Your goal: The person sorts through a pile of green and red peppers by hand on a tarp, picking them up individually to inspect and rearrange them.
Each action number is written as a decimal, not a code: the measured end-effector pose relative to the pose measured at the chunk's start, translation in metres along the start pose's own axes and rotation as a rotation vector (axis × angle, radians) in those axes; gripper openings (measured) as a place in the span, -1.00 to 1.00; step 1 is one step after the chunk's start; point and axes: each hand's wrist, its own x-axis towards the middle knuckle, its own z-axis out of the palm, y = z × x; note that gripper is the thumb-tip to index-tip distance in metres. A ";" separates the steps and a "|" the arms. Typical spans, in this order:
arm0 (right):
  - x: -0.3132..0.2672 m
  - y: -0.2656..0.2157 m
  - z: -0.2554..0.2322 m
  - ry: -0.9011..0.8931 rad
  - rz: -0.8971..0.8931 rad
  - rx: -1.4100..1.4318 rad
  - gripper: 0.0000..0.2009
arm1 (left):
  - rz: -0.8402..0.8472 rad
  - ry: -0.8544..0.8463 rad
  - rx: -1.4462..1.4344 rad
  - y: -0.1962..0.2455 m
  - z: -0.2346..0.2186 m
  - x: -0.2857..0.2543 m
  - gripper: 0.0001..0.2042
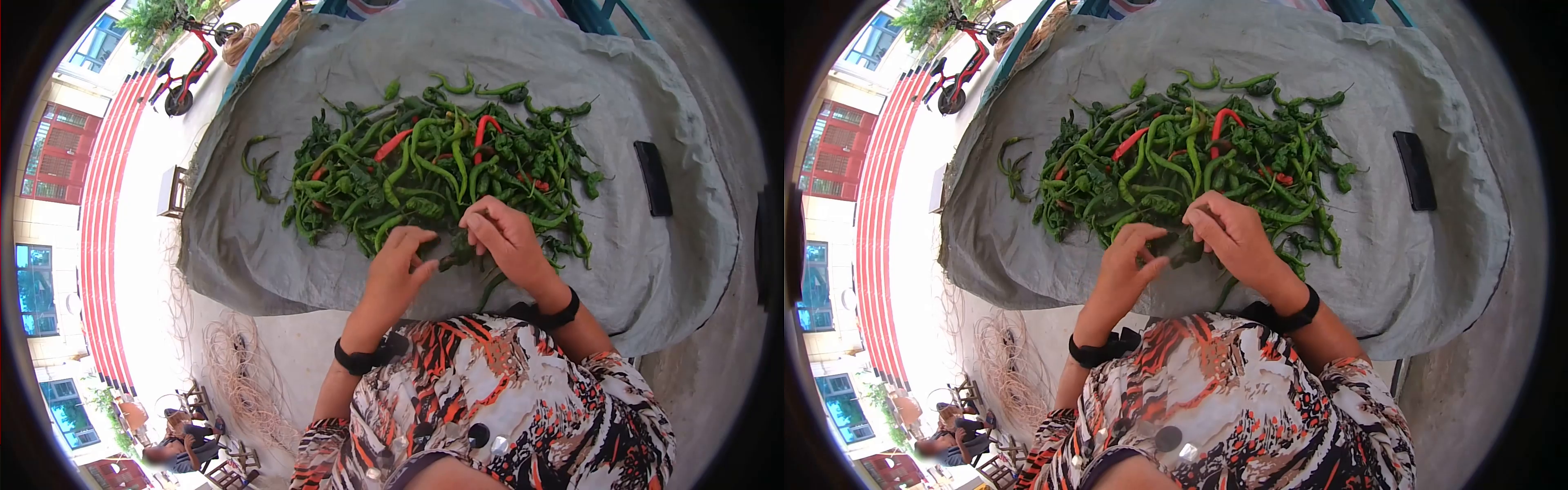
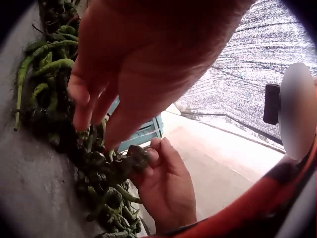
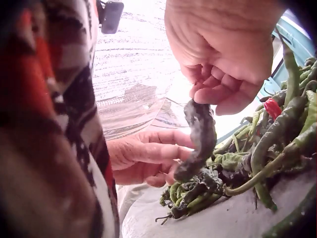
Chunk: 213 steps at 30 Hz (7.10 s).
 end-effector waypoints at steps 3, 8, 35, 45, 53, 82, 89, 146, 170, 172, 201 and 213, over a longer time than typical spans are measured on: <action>0.003 0.002 0.007 0.117 -0.022 -0.023 -0.81 | 0.087 0.113 0.425 -0.016 0.008 0.004 -0.62; 0.002 0.015 0.009 0.186 -0.138 -0.130 -0.77 | -0.012 0.168 0.436 -0.016 0.012 0.004 -0.64; -0.019 -0.002 0.022 0.177 -0.148 -0.667 -0.81 | 0.368 0.199 0.620 -0.037 0.018 0.051 -0.60; -0.031 0.012 0.020 0.251 -0.040 -0.626 -0.72 | 0.252 0.330 0.434 -0.016 0.008 0.049 -0.75; -0.014 0.000 0.027 0.195 -0.074 -0.222 -0.68 | 0.210 0.117 -0.067 -0.001 0.007 0.035 -0.68; 0.011 -0.020 -0.003 0.353 -0.148 -0.575 -0.47 | -0.042 -0.111 -0.577 -0.030 0.008 0.043 -0.66; 0.000 -0.005 0.030 0.136 -0.238 -0.673 -0.40 | -0.057 -0.179 -0.701 -0.031 0.017 0.043 -0.63; -0.027 -0.003 -0.002 0.113 -0.245 -0.128 -0.77 | -0.128 0.096 -0.501 -0.020 0.017 0.019 -0.84; -0.019 -0.002 0.009 0.185 -0.397 -0.645 -0.70 | -0.013 -0.006 -0.423 -0.006 0.008 0.018 -0.83; -0.020 -0.003 0.008 0.162 -0.347 -0.673 -0.70 | 0.032 -0.025 -0.385 -0.007 0.006 0.015 -0.82; 0.016 -0.027 -0.028 0.385 -0.125 0.015 -0.85 | -0.011 0.000 -0.417 -0.013 0.008 0.026 -0.59; -0.023 -0.007 0.011 0.232 0.055 0.291 -0.81 | -0.051 -0.208 -0.616 -0.010 0.015 0.022 -0.81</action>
